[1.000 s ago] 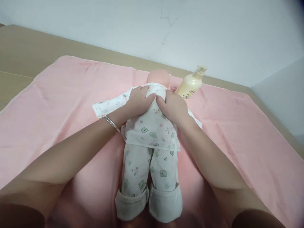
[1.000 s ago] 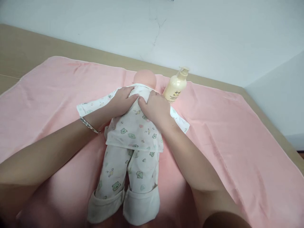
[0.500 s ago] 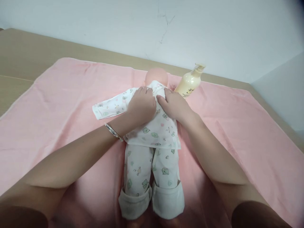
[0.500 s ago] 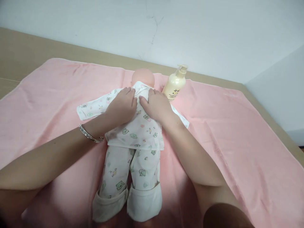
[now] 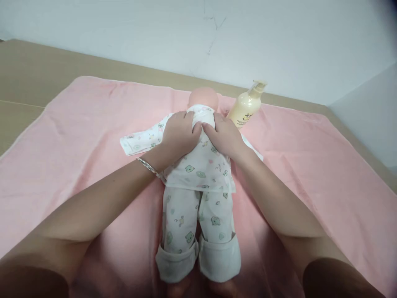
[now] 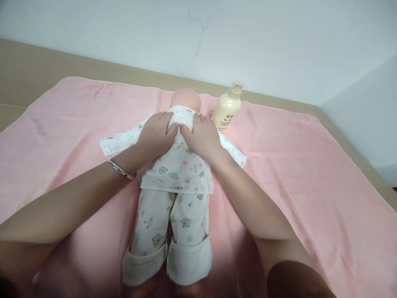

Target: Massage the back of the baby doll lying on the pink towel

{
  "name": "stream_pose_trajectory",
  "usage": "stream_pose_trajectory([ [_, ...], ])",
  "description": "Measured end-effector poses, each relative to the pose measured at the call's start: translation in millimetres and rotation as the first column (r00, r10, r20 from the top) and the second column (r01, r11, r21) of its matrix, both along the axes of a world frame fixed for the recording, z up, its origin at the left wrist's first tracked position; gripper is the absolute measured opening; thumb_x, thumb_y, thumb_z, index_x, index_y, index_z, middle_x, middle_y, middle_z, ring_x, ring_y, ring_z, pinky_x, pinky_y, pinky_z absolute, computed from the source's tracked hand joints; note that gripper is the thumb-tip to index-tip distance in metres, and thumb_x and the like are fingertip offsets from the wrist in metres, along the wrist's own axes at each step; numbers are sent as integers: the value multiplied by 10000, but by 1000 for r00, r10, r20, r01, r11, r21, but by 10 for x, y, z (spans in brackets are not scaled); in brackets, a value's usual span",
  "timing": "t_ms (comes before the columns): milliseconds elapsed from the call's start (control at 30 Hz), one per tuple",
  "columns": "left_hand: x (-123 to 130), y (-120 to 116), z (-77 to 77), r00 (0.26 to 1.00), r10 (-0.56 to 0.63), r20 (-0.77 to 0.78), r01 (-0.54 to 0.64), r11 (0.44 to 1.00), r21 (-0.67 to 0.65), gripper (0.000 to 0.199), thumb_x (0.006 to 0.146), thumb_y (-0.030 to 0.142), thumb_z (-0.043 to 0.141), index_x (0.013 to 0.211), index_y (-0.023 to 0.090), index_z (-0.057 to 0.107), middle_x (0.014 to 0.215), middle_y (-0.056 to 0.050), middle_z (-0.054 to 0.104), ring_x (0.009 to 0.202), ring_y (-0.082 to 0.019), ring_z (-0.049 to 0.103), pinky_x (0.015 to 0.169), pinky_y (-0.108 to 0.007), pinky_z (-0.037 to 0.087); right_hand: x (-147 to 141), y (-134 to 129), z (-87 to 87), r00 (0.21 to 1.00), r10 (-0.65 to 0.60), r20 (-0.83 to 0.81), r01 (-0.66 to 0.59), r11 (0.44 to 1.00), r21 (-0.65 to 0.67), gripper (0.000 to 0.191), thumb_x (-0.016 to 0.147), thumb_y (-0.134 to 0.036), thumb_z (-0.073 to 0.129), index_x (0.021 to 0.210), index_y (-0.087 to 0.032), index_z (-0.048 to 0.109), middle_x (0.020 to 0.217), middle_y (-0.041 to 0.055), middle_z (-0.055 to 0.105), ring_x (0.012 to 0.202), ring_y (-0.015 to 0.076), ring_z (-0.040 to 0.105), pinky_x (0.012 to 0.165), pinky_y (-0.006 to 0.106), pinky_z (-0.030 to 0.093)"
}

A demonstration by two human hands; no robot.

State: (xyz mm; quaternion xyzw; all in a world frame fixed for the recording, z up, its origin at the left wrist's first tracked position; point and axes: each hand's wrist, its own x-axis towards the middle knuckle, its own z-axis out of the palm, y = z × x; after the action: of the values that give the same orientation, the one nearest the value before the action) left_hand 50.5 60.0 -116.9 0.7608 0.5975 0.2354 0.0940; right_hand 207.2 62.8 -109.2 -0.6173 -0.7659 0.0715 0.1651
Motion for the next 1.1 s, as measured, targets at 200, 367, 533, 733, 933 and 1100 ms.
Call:
stream_pose_trajectory([
  [200,-66,94,17,998,-59,3,59,998,-27,383,956,351,425,1170,111,633,1179,-159,686,1141,-295,607,1078,-481,492,-142,-293,191,989,-31,143,34,999,-21,400,1055,-365,327,1118,-93,614,1083,198,679,1057,354,633,953,446,488],
  [367,13,-92,46,989,-57,-136,63,997,41,394,992,242,315,1103,79,656,1127,-184,672,1140,-299,613,1066,-472,493,-20,-105,181,999,-16,31,20,992,-126,461,1045,-457,314,1173,-130,612,1201,188,668,1048,352,629,904,452,495],
  [533,48,-213,41,990,-73,-120,88,989,117,278,935,163,391,837,157,651,943,-133,650,1061,-279,634,1006,-447,506,31,-26,157,999,18,45,-12,992,-128,505,1064,-444,272,1206,-88,602,1273,209,645,1143,372,606,1008,486,464],
  [733,-67,83,83,998,27,53,-23,996,-82,357,991,388,352,851,181,606,943,-112,699,857,-231,610,845,-418,510,-161,-377,255,948,-9,318,1,1000,25,406,1054,-311,285,1010,-105,632,869,165,673,892,331,654,877,431,489],
  [933,-19,40,31,1000,-14,-19,14,1000,-20,405,992,307,301,1035,91,640,1123,-211,697,1104,-303,643,1044,-486,507,-118,-258,283,971,-38,234,53,997,-58,463,1083,-442,299,991,-144,642,894,156,681,874,338,659,778,416,488],
  [1100,19,-250,-23,998,-65,-16,66,996,57,568,1018,308,280,1413,-40,493,1541,-282,482,1515,-351,412,1307,-526,316,-8,-35,183,999,-6,54,13,992,-122,508,1085,-484,341,1253,-81,601,1204,212,674,1068,356,646,933,452,509],
])
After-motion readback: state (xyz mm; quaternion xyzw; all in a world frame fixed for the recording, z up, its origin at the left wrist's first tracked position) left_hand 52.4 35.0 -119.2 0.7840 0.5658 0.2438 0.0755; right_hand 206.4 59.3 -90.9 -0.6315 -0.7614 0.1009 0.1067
